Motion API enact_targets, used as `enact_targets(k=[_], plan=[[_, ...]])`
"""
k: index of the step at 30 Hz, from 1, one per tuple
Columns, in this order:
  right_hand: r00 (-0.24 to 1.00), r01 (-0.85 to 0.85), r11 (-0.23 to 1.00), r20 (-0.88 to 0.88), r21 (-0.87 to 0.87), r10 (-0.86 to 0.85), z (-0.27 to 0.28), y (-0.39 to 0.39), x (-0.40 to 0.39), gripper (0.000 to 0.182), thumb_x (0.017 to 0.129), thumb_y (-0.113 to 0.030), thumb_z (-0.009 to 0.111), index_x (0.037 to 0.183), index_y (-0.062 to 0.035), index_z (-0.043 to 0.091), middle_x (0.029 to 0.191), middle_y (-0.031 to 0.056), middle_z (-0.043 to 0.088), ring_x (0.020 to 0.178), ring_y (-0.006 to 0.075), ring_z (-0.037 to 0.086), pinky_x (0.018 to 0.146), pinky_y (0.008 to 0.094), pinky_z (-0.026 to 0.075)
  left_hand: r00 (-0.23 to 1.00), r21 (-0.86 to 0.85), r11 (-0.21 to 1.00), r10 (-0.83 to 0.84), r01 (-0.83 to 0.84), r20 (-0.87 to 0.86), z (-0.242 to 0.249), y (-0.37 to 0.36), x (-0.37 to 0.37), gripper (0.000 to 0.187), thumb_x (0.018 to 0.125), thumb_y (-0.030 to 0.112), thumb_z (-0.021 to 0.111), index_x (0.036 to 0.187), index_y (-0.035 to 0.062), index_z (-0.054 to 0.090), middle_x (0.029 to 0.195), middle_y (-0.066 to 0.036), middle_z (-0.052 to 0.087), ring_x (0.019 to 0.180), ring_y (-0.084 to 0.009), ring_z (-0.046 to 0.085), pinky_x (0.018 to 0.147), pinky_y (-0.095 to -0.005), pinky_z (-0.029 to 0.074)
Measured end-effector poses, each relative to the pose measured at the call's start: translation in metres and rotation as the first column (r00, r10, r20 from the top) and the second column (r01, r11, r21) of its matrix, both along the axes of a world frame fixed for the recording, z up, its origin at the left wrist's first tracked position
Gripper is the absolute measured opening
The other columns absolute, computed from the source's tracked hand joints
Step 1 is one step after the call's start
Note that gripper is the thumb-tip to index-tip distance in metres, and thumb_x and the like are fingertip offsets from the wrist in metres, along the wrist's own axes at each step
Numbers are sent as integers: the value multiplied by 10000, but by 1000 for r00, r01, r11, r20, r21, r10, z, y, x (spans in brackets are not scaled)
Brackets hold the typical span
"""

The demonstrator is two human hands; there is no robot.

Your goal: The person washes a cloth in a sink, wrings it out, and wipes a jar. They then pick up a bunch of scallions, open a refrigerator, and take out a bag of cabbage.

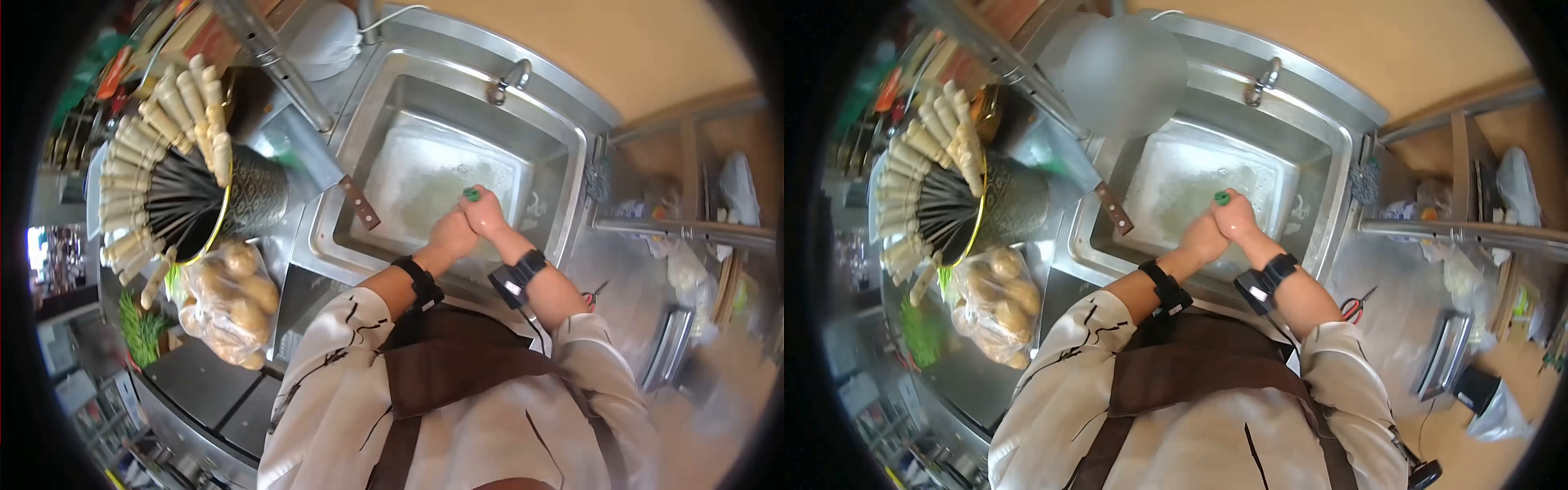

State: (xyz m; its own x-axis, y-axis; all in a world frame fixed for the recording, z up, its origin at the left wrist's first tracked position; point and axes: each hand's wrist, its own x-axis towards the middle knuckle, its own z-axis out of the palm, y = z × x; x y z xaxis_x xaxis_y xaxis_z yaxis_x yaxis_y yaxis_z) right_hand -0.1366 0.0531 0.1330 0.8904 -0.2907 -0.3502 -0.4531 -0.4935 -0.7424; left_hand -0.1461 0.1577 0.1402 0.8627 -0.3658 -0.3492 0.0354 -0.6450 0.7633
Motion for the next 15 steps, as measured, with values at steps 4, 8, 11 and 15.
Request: enact_targets(k=[4,8,11,15], plan=[[982,171,974,-109,151,-155,-13,0,0,441,778,-298,581,1096,3,526,975,199,589,884,331,568,797,356,452,997,-25,1000,11,-9,78,-7,1,-1,385,733,261,639,986,-4,521,882,-204,614,812,-387,592,704,-442,470],[983,125,758,24,640,-183,49,-12,-14,592,852,-396,527,1310,-56,370,1244,140,457,1065,267,496,881,366,415,960,-441,888,-2,-127,-281,-4,3,-4,378,771,299,652,1020,67,488,812,-123,596,675,-256,582,543,-333,453],[980,55,478,44,877,-193,55,-34,-25,614,877,-405,506,1361,-80,312,1327,143,378,1141,253,452,929,368,397,468,-529,677,-297,-511,-832,40,4,4,337,810,338,629,999,90,501,775,-56,544,591,-149,510,451,-239,379],[976,-185,62,191,981,-100,60,-34,-33,626,847,-456,511,1352,-131,333,1376,180,308,1257,353,328,977,523,336,-14,-426,490,-668,-760,-744,66,-1,-2,376,834,400,586,956,51,516,772,-62,507,549,-122,441,413,-200,320]])
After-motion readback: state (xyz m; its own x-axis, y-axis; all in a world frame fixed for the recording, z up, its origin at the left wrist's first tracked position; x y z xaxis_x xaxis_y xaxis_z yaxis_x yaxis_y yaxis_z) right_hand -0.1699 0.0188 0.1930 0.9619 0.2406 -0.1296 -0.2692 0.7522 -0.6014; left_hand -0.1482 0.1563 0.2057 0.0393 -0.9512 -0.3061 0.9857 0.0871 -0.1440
